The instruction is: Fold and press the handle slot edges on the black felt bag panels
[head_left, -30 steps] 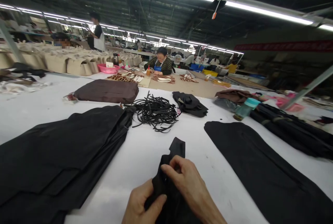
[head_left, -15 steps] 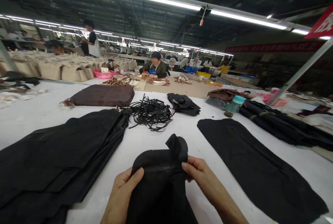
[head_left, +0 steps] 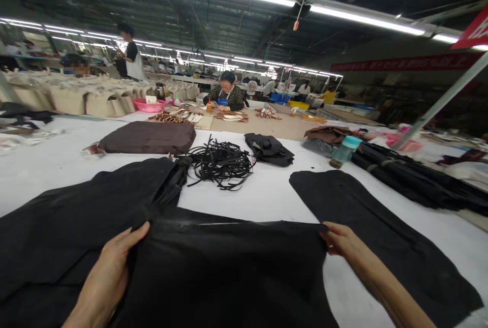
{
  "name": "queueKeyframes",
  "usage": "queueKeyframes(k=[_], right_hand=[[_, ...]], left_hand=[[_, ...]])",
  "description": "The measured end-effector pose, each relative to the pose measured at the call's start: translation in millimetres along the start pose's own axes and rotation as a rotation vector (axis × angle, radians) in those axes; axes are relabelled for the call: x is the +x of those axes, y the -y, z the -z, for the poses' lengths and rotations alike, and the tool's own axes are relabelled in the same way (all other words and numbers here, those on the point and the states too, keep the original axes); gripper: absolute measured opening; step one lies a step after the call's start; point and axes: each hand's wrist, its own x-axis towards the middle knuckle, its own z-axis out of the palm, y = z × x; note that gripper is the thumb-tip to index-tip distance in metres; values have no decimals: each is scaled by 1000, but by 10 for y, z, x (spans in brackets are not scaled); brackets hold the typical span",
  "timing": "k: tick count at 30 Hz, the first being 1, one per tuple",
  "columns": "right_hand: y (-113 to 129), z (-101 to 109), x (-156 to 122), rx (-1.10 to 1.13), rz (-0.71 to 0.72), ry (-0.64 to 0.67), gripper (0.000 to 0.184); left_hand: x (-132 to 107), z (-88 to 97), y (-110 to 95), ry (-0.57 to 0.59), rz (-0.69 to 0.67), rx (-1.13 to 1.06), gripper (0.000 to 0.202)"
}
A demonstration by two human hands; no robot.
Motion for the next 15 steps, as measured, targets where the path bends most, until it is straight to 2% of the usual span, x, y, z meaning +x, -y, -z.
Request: queueKeyframes(k=[2,4,6,7,9,11,15], right_hand=[[-61,8,56,-14,-46,34,25],[-138,-41,110,-30,-60,62,32],[-238,-118,166,-53,-59,41,35],[-295,-156,195,-76,-59,13,35],[-412,-214,247,-144,-59,-53,35],[-515,-244,277,-242,-39,-124,34],[-610,-272,208,-487,53,-316,25]], left_hand=[[91,2,43,113,140,-92,29],[206,-10,119,208,226,-94,24],[337,-32,207,242,262,-9,20],[404,-44,248,260,239,73,20],[531,-67,318,273,73,316,22],[630,-84,371,220,-183,625,27],[665,-82,431,129,-573,1147,48]])
